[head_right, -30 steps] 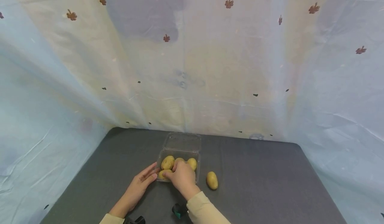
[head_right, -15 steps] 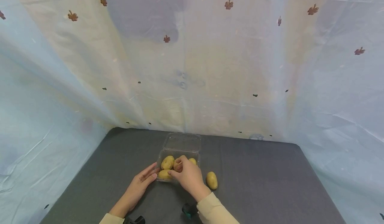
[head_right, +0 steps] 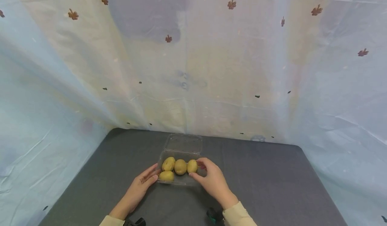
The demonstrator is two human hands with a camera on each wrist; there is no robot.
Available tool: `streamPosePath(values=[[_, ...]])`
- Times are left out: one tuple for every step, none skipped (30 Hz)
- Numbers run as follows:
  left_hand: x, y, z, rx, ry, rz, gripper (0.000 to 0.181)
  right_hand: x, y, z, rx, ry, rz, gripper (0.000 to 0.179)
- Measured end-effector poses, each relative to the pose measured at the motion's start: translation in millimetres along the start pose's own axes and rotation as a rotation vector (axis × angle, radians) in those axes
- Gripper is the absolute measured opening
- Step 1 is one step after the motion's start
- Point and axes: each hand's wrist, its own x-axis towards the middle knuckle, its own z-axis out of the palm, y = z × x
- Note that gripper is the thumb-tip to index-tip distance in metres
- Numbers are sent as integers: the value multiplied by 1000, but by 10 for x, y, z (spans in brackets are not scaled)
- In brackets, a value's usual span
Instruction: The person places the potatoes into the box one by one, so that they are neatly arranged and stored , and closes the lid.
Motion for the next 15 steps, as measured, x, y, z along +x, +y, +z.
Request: streamPosePath(values=[[-4, 4, 1, -5, 1, -1, 56, -22, 32, -33, -10, 13, 5, 51], [-6, 6, 1, -8, 1, 1, 56, -44, 63, -64, -17, 26, 13, 51], [-8, 8, 2, -8, -1, 3, 56, -66, 91, -96, -20, 35, 25, 51], [-9, 12, 1, -11, -2, 2, 57, -85, 124, -124, -21, 40, 43, 51], [-9, 14, 1, -11, -3, 2, 57, -104, 157, -152, -19, 42, 61, 52], [-8, 14, 0, -16, -3, 1, 57, -124, 194, -175, -17, 40, 82, 53], [-6, 13, 0, -15, -5, -2, 57, -142, 235, -193, -19, 34, 107, 55], [-4, 12, -2, -13, -6, 0, 57, -160, 277, -211, -15, 24, 134, 57], [-4, 13, -3, -10, -8, -3, 57, -179, 321, -225, -9, 10, 163, 59], [-2, 10, -6, -8, -10, -2, 57, -197, 366, -237, -4, -4, 192, 62], [0, 8, -9, -3, -12, -1, 57, -214, 411, -245, 1, -19, 218, 65], [0, 8, -12, 3, -15, 2, 57, -230, 453, -250, 10, -33, 243, 67], [1, 8, -14, 8, -17, 3, 57, -244, 493, -253, 19, -45, 266, 68], [0, 11, -17, 9, -21, 5, 58, -257, 528, -256, 29, -55, 286, 69], [1, 12, -19, 10, -25, 4, 58, -269, 562, -257, 39, -64, 299, 70]])
